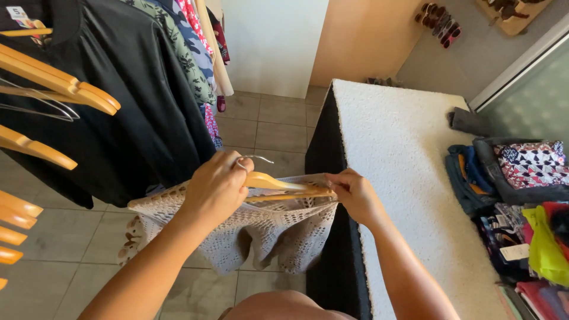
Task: The person hangs several pieces of clothing on a metal clothing rack. They pick up items from a pile on a nearby surface, place them on wooden hangers, and hang them on the rack. The items include a purple top, a blue patterned top, a floral top, a black jacket, and a beige knit top.
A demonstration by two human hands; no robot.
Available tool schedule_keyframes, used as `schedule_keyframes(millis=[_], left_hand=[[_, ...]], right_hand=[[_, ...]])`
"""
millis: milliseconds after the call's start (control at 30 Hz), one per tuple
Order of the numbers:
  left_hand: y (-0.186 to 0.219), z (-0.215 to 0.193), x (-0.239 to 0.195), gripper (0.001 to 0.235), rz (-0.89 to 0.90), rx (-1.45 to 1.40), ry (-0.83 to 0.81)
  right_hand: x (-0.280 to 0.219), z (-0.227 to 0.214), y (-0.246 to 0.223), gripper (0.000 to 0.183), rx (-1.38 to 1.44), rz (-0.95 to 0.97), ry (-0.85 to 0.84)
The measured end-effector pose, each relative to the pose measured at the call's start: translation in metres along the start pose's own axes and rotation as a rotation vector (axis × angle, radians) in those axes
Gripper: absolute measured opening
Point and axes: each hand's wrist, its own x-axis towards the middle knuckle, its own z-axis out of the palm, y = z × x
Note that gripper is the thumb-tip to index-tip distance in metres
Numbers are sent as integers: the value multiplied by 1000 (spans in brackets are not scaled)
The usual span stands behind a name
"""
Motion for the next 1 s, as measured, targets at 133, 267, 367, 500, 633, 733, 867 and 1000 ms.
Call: schedule_keyframes(millis=[133, 267, 367, 500, 633, 733, 867, 1000], left_hand=[[16, 16, 0, 24, 59, 4, 48], [33, 18, 1, 12, 69, 74, 116], [28, 20, 6, 10, 77, 158, 207], [22, -6, 3, 26, 31, -11, 237], [6, -28, -3, 30, -119, -214, 86], [-6, -2, -9, 24, -41, -82, 386], [-2, -9, -12, 24, 19, -96, 408], [-6, -13, -12, 24, 41, -80, 418]], right_hand=[[8, 12, -4, 29, 104, -83, 139], [-6, 28, -39, 29, 297, -116, 130], [-24, 55, -66, 32, 590, -202, 115], [-54, 73, -86, 29, 314, -477, -62], [-54, 57, -69, 12, -56, -827, 239], [-30, 19, -57, 54, -234, -874, 567], [-17, -1, -46, 90, -461, -682, 250], [-8, 18, -23, 46, -406, -435, -71]])
